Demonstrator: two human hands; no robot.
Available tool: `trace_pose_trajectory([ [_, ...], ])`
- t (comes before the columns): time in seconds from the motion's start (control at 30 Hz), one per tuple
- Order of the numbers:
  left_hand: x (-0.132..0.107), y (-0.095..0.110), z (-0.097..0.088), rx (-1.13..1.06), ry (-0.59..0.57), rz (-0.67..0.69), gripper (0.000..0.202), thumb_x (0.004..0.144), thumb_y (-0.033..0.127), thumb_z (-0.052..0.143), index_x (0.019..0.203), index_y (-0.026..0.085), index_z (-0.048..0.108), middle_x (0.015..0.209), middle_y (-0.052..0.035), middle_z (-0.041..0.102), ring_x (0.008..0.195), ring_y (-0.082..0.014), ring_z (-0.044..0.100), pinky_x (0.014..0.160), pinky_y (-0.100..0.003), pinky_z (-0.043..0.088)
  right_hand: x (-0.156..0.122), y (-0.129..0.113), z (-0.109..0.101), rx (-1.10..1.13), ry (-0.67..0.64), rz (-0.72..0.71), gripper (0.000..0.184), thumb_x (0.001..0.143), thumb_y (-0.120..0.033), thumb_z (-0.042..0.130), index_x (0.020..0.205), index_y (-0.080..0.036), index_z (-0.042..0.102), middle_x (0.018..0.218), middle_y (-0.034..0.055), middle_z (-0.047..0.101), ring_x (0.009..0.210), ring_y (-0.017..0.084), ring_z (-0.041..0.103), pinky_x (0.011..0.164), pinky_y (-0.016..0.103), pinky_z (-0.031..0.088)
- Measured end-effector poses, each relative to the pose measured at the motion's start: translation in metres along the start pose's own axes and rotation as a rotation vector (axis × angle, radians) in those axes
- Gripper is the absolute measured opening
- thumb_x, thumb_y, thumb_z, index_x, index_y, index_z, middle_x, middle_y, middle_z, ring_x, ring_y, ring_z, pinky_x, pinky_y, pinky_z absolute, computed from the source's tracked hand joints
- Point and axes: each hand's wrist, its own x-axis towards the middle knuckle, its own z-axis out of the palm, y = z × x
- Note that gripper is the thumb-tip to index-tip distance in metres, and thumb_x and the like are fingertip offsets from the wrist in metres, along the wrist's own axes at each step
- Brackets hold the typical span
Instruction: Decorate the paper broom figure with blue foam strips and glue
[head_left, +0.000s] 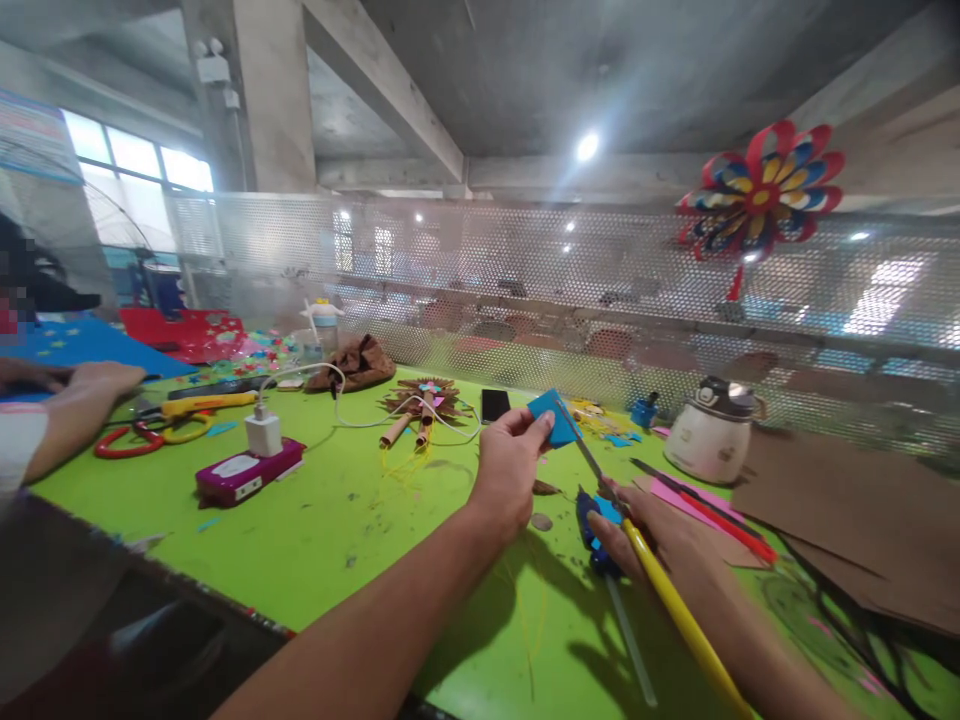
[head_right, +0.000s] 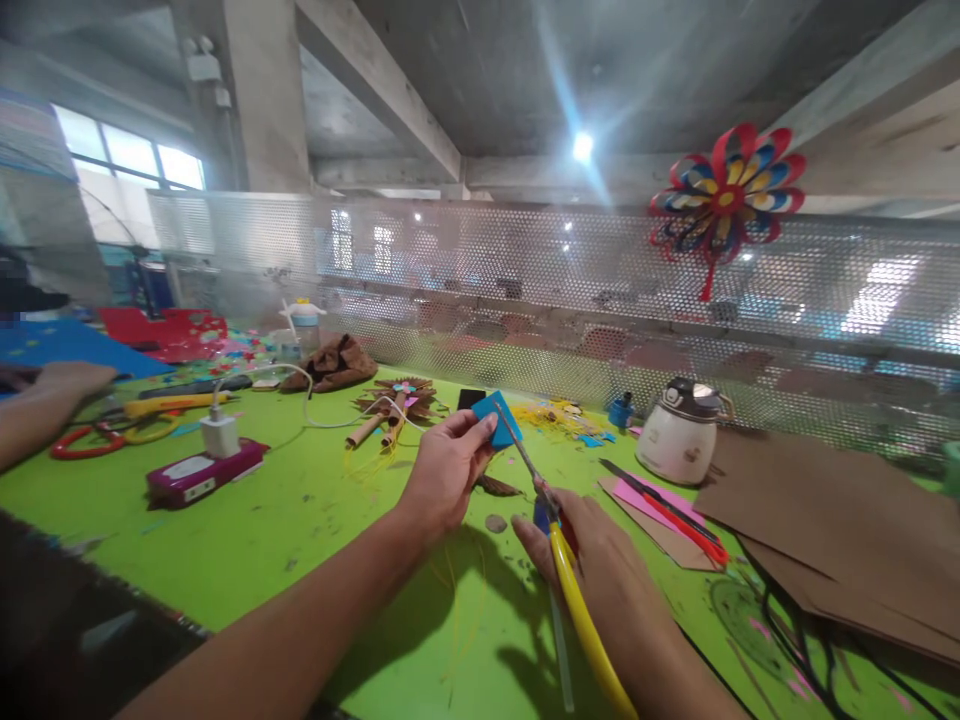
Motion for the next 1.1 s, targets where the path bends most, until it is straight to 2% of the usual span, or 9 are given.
trace_pose_trajectory([
  [0.13,-0.0019,0.0016,0.0018,-0.011,0.001,0.018,0.010,0.064,0.014,0.070,0.067,0.010,0.061,0.071,-0.0050,0.064,0.068,-0.0108,0.061,0.075,-0.028,0.049,-0.0003,0.0018,0.0016,-0.007,-0.005,0.011,0.044,0.080,-0.050,0.048,0.111,-0.021,0.058,0.091,0.0083,0.067,0.081,0.026,0.064,0.069,0.035,0.049],
  [0.23,-0.0022,0.0012,0.0019,-0.015,0.001,0.022,0.010,0.064,0.014,0.070,0.066,0.010,0.061,0.072,-0.0054,0.064,0.068,-0.0115,0.060,0.074,-0.029,0.049,-0.0011,-0.0016,0.0005,0.016,0.014,-0.007,0.042,0.083,-0.049,0.045,0.110,-0.020,0.058,0.095,0.0094,0.067,0.085,0.025,0.064,0.072,0.035,0.048],
  [0.4,-0.0017,-0.0002,0.0014,0.001,0.012,0.012,0.011,0.064,0.015,0.070,0.068,0.010,0.062,0.073,-0.0062,0.064,0.071,-0.0122,0.061,0.076,-0.028,0.048,-0.0010,-0.0061,-0.0032,0.025,-0.030,-0.003,0.041,0.084,-0.049,0.043,0.104,-0.017,0.059,0.090,0.0092,0.067,0.081,0.024,0.063,0.070,0.034,0.048],
  [0.7,0.0001,-0.0017,0.0001,0.015,0.013,0.029,0.011,0.063,0.016,0.069,0.067,0.010,0.061,0.069,-0.0046,0.063,0.063,-0.0097,0.057,0.070,-0.026,0.046,-0.0009,-0.0031,0.0025,0.078,-0.019,0.005,0.047,0.082,-0.054,0.043,0.105,-0.016,0.058,0.086,0.0090,0.066,0.077,0.023,0.062,0.066,0.033,0.047],
  [0.93,-0.0002,-0.0023,-0.0004,0.042,0.012,0.039,0.012,0.064,0.018,0.069,0.066,0.010,0.060,0.066,-0.0026,0.061,0.062,-0.0088,0.055,0.069,-0.026,0.045,-0.0016,-0.0056,0.0005,0.081,-0.026,0.017,0.047,0.083,-0.054,0.042,0.107,-0.016,0.058,0.095,0.0119,0.067,0.084,0.025,0.063,0.069,0.035,0.048],
  [1.1,-0.0001,-0.0029,-0.0004,0.054,0.019,0.055,0.012,0.064,0.017,0.069,0.063,0.011,0.059,0.063,-0.0013,0.057,0.061,-0.0082,0.053,0.069,-0.026,0.044,-0.0007,-0.0062,0.0013,0.077,-0.030,0.020,0.048,0.083,-0.055,0.041,0.105,-0.016,0.058,0.086,0.0090,0.067,0.076,0.024,0.063,0.066,0.034,0.047],
])
